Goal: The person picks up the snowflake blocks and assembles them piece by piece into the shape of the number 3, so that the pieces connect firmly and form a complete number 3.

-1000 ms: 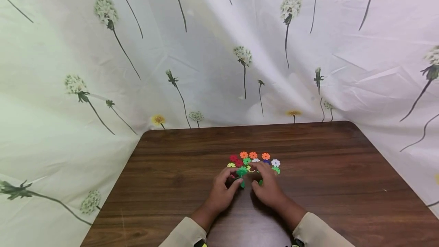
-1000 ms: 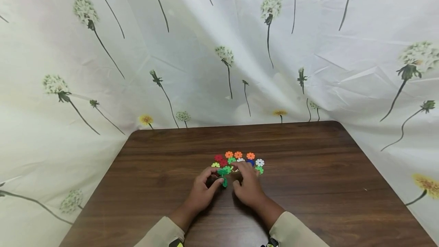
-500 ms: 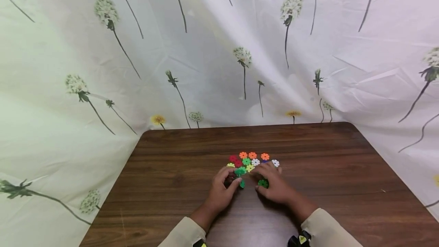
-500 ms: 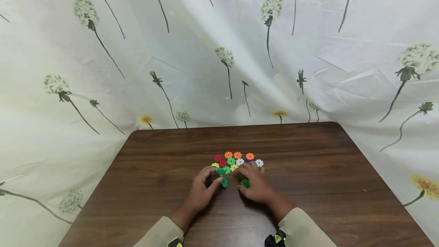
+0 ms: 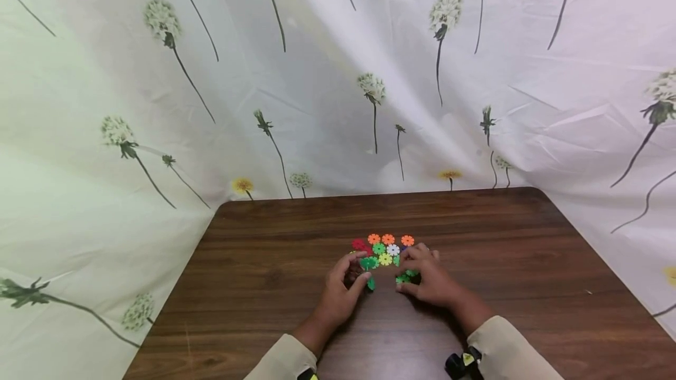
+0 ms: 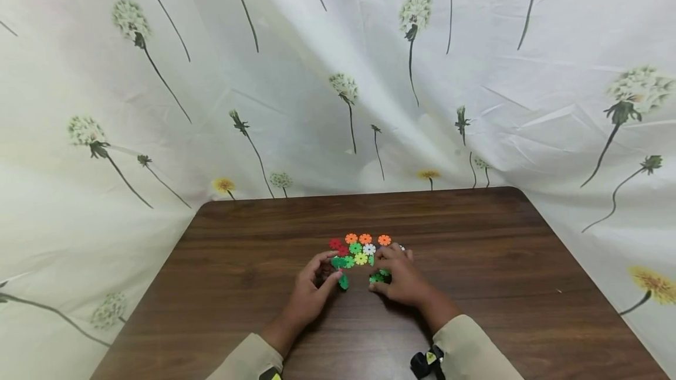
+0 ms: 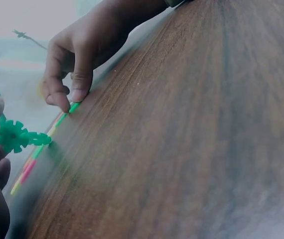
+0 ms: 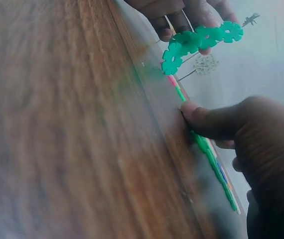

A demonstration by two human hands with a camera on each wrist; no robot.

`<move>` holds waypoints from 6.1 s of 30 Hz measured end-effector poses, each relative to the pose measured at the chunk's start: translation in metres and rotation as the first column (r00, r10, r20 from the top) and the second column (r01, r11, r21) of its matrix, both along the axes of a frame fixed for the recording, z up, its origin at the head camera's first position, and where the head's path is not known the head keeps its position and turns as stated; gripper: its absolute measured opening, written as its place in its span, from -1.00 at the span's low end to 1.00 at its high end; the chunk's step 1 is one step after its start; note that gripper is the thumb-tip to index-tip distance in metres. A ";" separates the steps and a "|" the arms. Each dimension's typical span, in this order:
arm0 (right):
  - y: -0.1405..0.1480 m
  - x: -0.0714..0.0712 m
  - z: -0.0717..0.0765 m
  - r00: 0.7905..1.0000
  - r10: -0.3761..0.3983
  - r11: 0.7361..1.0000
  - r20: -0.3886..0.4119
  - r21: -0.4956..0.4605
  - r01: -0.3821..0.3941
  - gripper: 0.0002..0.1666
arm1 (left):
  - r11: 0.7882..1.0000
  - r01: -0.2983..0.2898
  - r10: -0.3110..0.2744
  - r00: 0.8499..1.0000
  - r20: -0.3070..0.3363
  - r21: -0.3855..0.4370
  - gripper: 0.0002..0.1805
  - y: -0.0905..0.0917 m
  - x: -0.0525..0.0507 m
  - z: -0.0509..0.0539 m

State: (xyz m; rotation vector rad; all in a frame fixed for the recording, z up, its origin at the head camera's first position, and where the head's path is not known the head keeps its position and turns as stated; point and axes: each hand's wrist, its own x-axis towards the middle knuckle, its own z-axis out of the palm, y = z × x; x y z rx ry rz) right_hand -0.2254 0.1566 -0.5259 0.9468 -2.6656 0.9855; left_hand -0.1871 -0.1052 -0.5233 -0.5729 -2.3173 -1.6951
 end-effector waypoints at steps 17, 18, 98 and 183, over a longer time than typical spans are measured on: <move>-0.004 0.000 0.001 0.999 0.031 0.999 -0.044 -0.041 -0.033 -0.72 | 1.000 -0.017 0.017 1.000 0.005 -0.019 -0.64 -0.002 0.000 0.000; -0.004 0.000 0.001 0.998 0.040 0.998 -0.051 -0.046 -0.043 -0.75 | 1.000 -0.019 0.019 1.000 0.000 -0.018 -0.64 -0.002 0.000 0.000; -0.058 0.039 0.016 0.996 -0.053 0.886 -0.068 -0.463 0.016 -0.53 | 0.999 0.025 -0.031 0.979 -0.201 -0.033 -0.85 -0.004 -0.001 -0.004; -0.037 0.013 0.001 0.848 -0.509 0.838 0.147 -0.143 0.527 -0.63 | 0.993 -0.097 0.098 0.995 -0.029 0.061 -0.85 -0.001 -0.002 0.001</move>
